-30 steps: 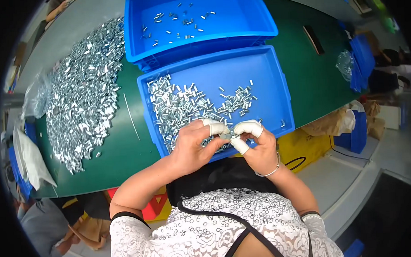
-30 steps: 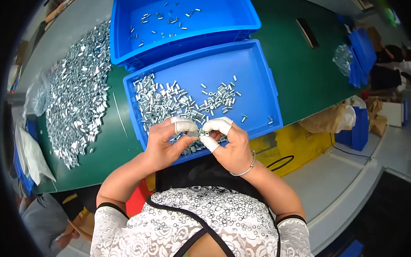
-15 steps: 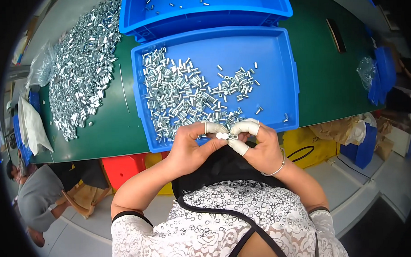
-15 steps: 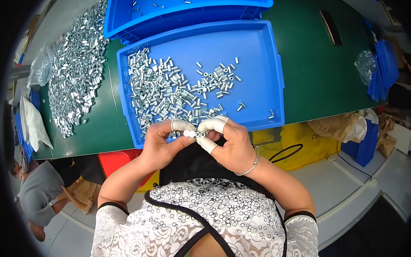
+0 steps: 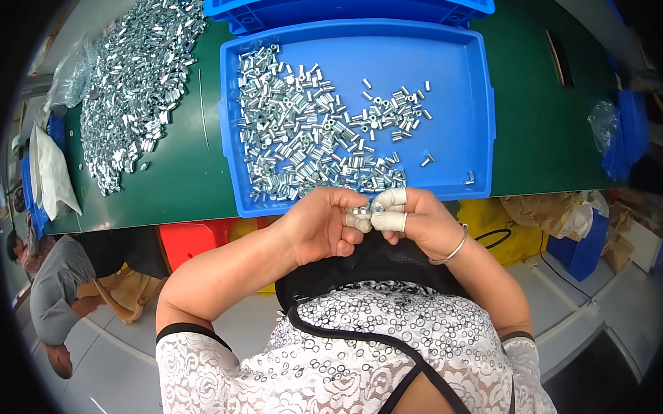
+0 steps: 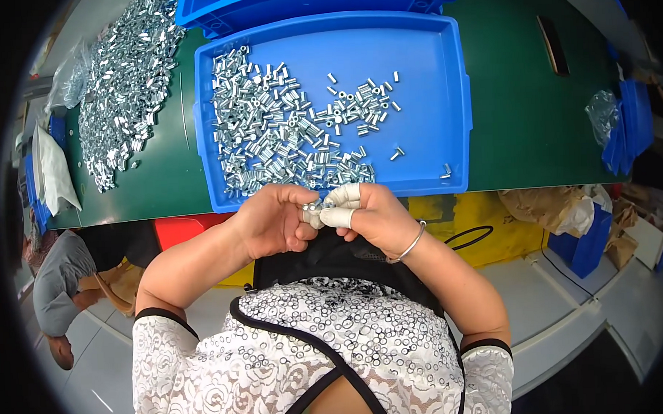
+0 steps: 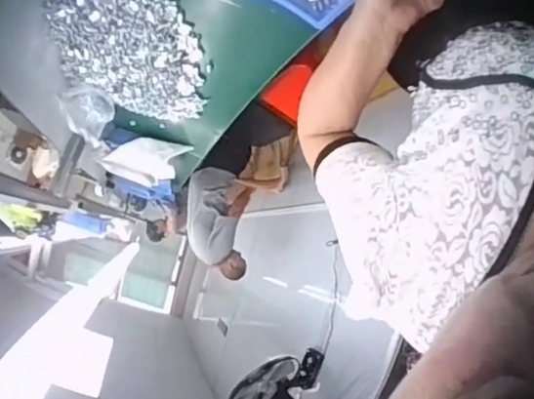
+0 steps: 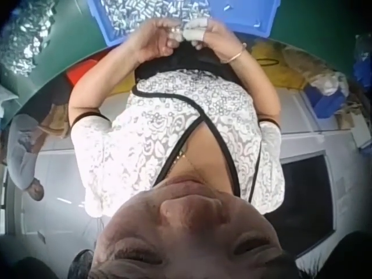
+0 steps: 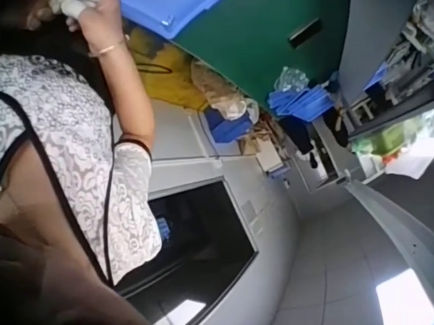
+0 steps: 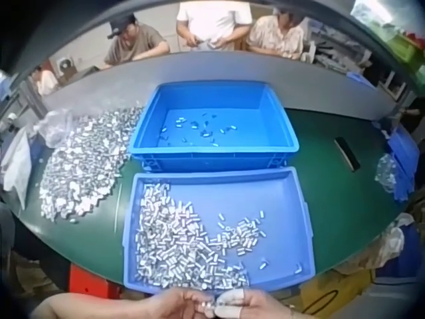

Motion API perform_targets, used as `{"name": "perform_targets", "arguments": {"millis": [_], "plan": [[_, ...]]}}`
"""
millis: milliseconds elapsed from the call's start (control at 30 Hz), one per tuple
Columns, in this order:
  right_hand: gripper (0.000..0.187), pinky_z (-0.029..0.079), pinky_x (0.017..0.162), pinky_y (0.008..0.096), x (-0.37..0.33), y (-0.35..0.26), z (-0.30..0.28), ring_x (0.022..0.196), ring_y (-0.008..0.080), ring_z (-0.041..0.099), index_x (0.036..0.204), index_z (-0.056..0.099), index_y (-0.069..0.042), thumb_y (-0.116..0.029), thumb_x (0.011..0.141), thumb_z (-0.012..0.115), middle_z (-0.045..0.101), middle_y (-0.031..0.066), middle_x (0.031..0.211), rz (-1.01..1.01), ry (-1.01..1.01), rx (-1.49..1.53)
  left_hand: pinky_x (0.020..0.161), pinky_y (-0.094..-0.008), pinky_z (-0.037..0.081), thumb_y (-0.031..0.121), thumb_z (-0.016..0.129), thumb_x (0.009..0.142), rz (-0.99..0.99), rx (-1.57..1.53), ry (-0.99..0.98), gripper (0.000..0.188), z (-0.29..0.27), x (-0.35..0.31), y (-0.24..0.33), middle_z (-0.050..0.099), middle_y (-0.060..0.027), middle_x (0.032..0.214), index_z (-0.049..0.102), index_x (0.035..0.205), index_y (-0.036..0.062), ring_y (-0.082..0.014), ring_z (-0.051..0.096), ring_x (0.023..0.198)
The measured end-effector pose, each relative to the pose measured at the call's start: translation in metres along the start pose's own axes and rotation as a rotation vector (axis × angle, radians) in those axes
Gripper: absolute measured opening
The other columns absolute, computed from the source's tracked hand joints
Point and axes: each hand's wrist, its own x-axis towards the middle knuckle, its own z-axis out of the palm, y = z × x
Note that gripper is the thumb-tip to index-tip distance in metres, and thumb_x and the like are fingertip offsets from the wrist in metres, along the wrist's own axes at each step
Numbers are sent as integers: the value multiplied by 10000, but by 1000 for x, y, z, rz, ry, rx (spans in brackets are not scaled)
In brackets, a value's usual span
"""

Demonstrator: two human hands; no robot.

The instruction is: Inspect and sort small metal hardware components into blue bins at a factory workstation.

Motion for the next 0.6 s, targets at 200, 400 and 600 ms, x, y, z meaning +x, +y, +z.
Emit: {"name": "perform_targets", "arguments": {"millis": [200,400,600], "plan": [[118,421,523,183,3,7,0,606,34,513,890,645,-31,-125,820,631,602,-24,739,79,-3,147,460,-249,326,216,481,863,-8,-27,-1,198,-6,4,-2,549,-47,735,538,889,28,-132,453,540],[144,437,545,224,3,12,16,607,67,524,937,615,-35,-107,814,635,589,2,742,-329,188,-205,528,-293,455,155,442,877,198,161,70,169,-15,5,-4,586,-71,760,543,907,23,-149,568,615],[186,424,515,221,9,-3,29,579,53,509,947,617,-42,-103,779,672,572,-2,681,-573,365,-794,616,-318,515,106,437,877,330,216,10,200,-9,11,10,598,-137,894,515,1011,-20,-180,618,732]]}}
